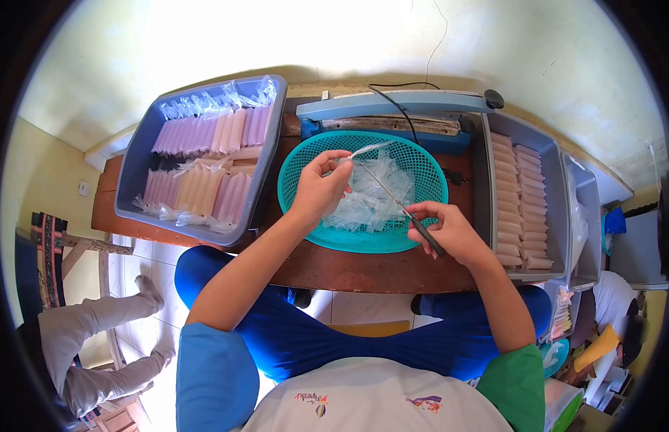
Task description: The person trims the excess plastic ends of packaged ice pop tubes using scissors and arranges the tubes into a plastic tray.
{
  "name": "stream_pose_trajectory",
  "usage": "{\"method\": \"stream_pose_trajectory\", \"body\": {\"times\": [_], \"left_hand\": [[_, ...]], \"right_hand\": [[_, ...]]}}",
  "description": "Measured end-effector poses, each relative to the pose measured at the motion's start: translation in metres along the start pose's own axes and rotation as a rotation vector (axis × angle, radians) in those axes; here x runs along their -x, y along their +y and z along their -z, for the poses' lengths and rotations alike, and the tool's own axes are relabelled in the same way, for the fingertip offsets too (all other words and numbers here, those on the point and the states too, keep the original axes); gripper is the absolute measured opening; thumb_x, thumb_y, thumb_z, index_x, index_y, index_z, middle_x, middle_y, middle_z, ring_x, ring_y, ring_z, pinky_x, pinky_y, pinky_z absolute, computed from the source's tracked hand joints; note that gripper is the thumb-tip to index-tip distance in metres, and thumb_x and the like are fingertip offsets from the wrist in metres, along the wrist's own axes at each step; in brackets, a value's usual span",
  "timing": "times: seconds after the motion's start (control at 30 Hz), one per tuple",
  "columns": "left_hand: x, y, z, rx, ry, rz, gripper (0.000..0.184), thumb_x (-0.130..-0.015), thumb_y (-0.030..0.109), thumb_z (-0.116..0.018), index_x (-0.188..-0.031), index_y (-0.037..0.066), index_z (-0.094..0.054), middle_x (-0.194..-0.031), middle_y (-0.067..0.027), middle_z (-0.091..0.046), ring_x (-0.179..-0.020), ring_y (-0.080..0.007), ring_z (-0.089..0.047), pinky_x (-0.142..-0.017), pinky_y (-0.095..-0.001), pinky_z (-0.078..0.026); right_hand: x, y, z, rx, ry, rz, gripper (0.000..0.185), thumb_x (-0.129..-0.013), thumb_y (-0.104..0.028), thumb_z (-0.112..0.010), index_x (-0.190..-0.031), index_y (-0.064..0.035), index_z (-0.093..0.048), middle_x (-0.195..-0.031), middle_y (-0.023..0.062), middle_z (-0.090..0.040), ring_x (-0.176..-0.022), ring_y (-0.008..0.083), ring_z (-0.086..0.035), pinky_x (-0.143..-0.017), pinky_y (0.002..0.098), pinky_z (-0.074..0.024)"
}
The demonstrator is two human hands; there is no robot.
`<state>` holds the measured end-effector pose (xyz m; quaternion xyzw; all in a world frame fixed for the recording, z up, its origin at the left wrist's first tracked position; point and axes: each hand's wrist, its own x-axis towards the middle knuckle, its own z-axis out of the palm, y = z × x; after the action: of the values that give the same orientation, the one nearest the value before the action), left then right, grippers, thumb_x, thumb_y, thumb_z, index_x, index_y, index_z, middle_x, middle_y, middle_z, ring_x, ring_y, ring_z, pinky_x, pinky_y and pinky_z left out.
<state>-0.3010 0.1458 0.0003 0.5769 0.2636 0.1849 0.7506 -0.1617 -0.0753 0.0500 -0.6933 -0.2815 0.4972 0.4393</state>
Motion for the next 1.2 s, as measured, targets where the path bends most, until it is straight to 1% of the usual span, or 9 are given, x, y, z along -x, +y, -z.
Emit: {"method": "stream_pose_trajectory", "body": {"times": [0.07,0.2,0.37,0.4,0.47,0.6,0.8,1.0,1.2], "left_hand": [[-0.001,0.001,0.000,-0.008,0.009,-0.016,0.030,-0.092,0.021,-0.063,-0.117,0.005,-0.057,-0.085,-0.0037,-0.060,-0.068,-0.0134,-0.060,-0.059,-0.0260,-0.046],[0.000,0.000,-0.001,-0.023,0.034,-0.067,0.028,-0.092,0.020,-0.063,-0.115,0.006,-0.057,-0.086,-0.0043,-0.061,-0.068,-0.0138,-0.061,-0.058,-0.0256,-0.046],[0.002,-0.001,-0.005,-0.029,0.058,-0.090,0.024,-0.091,0.016,-0.064,-0.111,0.004,-0.059,-0.080,-0.0022,-0.060,-0.063,-0.0111,-0.061,-0.053,-0.0232,-0.044],[0.002,-0.001,-0.005,-0.044,0.050,-0.102,0.024,-0.091,0.016,-0.064,-0.111,0.004,-0.059,-0.080,-0.0023,-0.060,-0.063,-0.0110,-0.061,-0.053,-0.0230,-0.044],[0.004,-0.002,-0.006,-0.064,0.036,-0.109,0.024,-0.091,0.016,-0.064,-0.110,0.004,-0.059,-0.080,-0.0024,-0.061,-0.064,-0.0109,-0.061,-0.053,-0.0227,-0.044],[0.005,-0.007,-0.006,-0.168,-0.043,-0.138,0.025,-0.091,0.018,-0.063,-0.113,0.004,-0.058,-0.086,-0.0031,-0.062,-0.069,-0.0115,-0.062,-0.058,-0.0228,-0.046],[0.009,-0.010,-0.011,-0.213,-0.060,-0.154,0.023,-0.090,0.013,-0.065,-0.110,0.004,-0.061,-0.082,-0.0022,-0.061,-0.066,-0.0088,-0.061,-0.056,-0.0214,-0.043],[0.010,-0.012,-0.008,-0.273,-0.100,-0.163,0.023,-0.091,0.014,-0.063,-0.112,0.004,-0.059,-0.088,-0.0002,-0.061,-0.070,-0.0082,-0.061,-0.058,-0.0204,-0.044],[0.012,-0.009,-0.010,-0.314,-0.117,-0.148,0.023,-0.092,0.016,-0.063,-0.112,0.004,-0.060,-0.085,0.0000,-0.062,-0.069,-0.0074,-0.061,-0.057,-0.0205,-0.043]], "right_hand": [[0.000,0.003,0.001,-0.050,-0.044,-0.026,0.056,-0.076,-0.025,-0.081,-0.119,0.0029,-0.058,-0.091,0.0042,-0.061,-0.055,0.0061,-0.054,-0.044,0.0194,-0.0417],[0.001,0.003,-0.001,-0.070,-0.065,-0.038,0.058,-0.076,-0.029,-0.081,-0.118,0.0032,-0.058,-0.090,0.0025,-0.060,-0.054,0.0050,-0.053,-0.044,0.0187,-0.0413],[-0.002,0.008,-0.003,-0.171,-0.088,-0.004,0.066,-0.070,-0.038,-0.085,-0.116,0.0020,-0.060,-0.085,0.0005,-0.059,-0.054,0.0042,-0.053,-0.044,0.0186,-0.0408],[-0.002,0.008,-0.004,-0.171,-0.088,-0.005,0.066,-0.070,-0.038,-0.085,-0.116,0.0020,-0.060,-0.085,0.0005,-0.059,-0.054,0.0042,-0.053,-0.044,0.0186,-0.0408],[-0.002,0.007,-0.007,-0.202,-0.076,0.013,0.052,-0.076,-0.027,-0.082,-0.116,-0.0013,-0.061,-0.072,0.0002,-0.062,-0.051,0.0046,-0.052,-0.045,0.0200,-0.0393],[-0.004,0.009,-0.009,-0.215,-0.070,-0.001,0.051,-0.076,-0.027,-0.082,-0.115,-0.0011,-0.061,-0.071,-0.0004,-0.061,-0.051,0.0047,-0.052,-0.044,0.0202,-0.0387],[-0.007,0.013,-0.012,-0.224,-0.050,0.005,0.049,-0.077,-0.028,-0.081,-0.113,-0.0010,-0.062,-0.065,-0.0024,-0.057,-0.049,0.0047,-0.051,-0.044,0.0204,-0.0376],[-0.007,0.012,-0.014,-0.230,-0.036,0.012,0.051,-0.076,-0.031,-0.081,-0.113,-0.0006,-0.062,-0.066,-0.0025,-0.057,-0.049,0.0049,-0.051,-0.044,0.0205,-0.0373],[-0.008,0.017,-0.016,-0.235,-0.026,0.018,0.052,-0.076,-0.031,-0.082,-0.113,-0.0002,-0.062,-0.067,-0.0022,-0.058,-0.050,0.0050,-0.052,-0.043,0.0202,-0.0377]]}}
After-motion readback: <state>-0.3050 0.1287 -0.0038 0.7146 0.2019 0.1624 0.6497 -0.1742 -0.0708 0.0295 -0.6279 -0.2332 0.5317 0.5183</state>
